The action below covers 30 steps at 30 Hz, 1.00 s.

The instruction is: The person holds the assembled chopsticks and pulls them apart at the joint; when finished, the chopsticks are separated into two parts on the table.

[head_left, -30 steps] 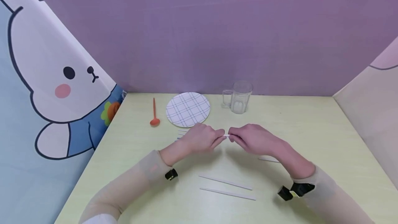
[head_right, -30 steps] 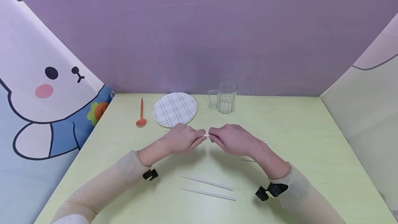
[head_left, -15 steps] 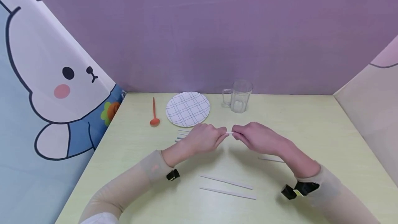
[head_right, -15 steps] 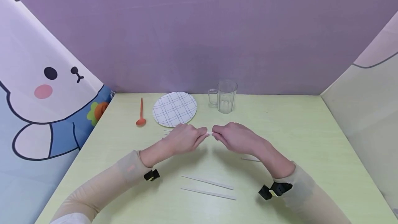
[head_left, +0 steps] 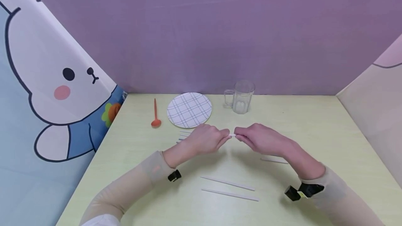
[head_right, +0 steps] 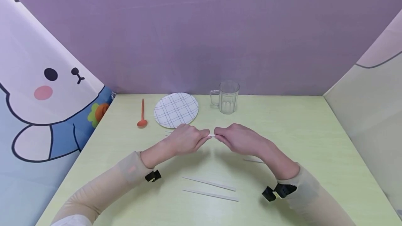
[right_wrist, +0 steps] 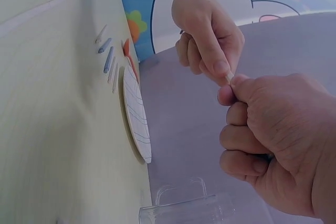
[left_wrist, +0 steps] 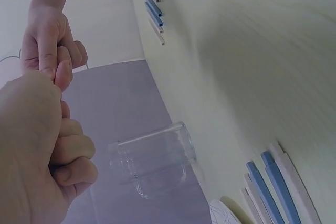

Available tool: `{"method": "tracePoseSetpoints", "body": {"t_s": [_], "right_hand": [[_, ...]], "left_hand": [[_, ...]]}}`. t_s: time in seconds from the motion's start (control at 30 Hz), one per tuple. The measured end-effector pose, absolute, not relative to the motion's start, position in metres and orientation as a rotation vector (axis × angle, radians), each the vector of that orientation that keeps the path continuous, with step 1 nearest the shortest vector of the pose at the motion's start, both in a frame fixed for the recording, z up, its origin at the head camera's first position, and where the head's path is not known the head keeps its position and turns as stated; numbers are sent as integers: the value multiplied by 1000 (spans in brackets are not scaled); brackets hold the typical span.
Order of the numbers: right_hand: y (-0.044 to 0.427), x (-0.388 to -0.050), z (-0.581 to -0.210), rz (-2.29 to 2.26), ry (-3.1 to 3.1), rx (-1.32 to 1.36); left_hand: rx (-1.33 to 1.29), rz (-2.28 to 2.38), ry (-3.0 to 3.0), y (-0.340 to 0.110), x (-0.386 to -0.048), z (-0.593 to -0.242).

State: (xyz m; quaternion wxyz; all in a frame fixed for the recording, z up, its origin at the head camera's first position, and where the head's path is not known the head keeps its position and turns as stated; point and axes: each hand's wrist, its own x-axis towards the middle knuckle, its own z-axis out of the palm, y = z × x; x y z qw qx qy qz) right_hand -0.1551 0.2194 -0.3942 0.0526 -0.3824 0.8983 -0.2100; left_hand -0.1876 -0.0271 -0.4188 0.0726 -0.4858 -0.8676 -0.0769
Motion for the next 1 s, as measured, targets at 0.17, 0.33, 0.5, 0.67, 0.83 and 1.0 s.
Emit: {"method": "tracePoseSetpoints", "body": {"t_s": [0.17,0.33,0.5,0.67,0.83,1.0], "right_hand": [[219,-155,-393,-623,2731,-1135],[222,-155,-391,-632,2702,-1163],[223,-157,-392,-661,2669,-1191],[224,-157,-393,-666,2672,-1178],[224,-156,-393,-670,2672,-1136],[224,-155,-392,-680,2651,-1152]], "left_hand": [[-1424,-218,-2618,-26,-186,-419],[-1453,-206,-2609,-27,-186,-418],[-1481,-194,-2615,-27,-185,-417],[-1460,-206,-2625,-26,-184,-416],[-1430,-200,-2612,-25,-182,-416],[-1433,-184,-2585,-26,-181,-416]]}}
